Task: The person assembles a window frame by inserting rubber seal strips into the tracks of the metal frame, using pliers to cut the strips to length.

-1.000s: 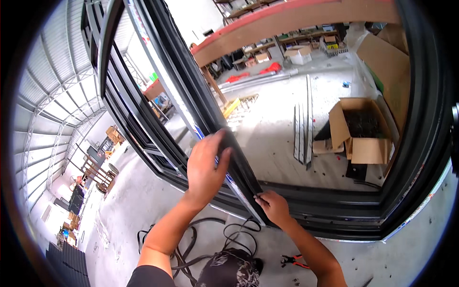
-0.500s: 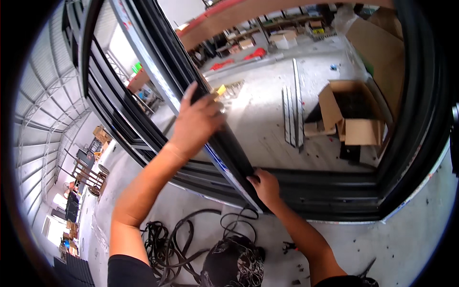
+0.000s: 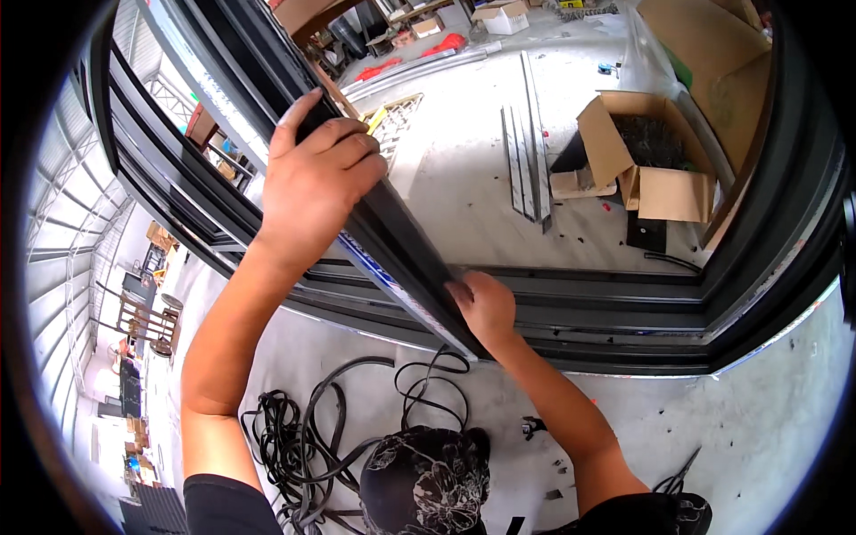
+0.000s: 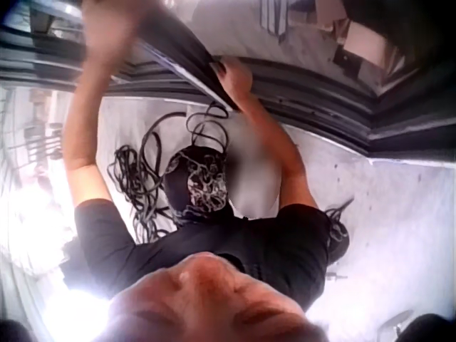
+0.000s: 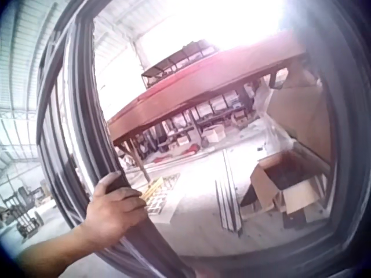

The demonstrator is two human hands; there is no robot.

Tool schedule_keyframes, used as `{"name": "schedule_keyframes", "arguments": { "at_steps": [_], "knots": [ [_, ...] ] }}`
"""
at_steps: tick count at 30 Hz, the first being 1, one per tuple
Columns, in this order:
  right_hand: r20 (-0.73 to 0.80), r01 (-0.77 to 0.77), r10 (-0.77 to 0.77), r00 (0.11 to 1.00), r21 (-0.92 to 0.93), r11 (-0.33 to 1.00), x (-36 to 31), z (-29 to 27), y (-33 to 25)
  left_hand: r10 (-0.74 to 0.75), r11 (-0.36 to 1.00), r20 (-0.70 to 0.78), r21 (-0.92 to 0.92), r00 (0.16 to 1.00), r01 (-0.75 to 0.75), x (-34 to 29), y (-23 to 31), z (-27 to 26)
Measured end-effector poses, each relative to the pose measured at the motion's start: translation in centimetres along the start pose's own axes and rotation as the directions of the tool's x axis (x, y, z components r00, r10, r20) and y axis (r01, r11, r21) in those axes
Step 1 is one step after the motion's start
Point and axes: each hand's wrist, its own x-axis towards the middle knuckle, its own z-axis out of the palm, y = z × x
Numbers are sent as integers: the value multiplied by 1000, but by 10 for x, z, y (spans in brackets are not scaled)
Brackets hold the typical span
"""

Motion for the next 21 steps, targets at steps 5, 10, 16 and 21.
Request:
{"name": "schedule_keyframes", "arguments": {
  "at_steps": [5,10,16,21],
  "knots": [
    [8,-105,105,994,170,980,11,-6,-8,2,1000,-26,22,1000,-1,0,-3,1],
    [-11,33,-32,999,87,996,13,10,0,6,1000,-40,16,999,-6,0,-2,7],
    [-5,55,-55,998,77,996,18,1,-12,4,999,-55,48,998,-2,-4,0,11],
    [11,125,-125,992,-11,992,30,-1,-17,0,999,-60,50,998,3,0,2,6]
  ]
}}
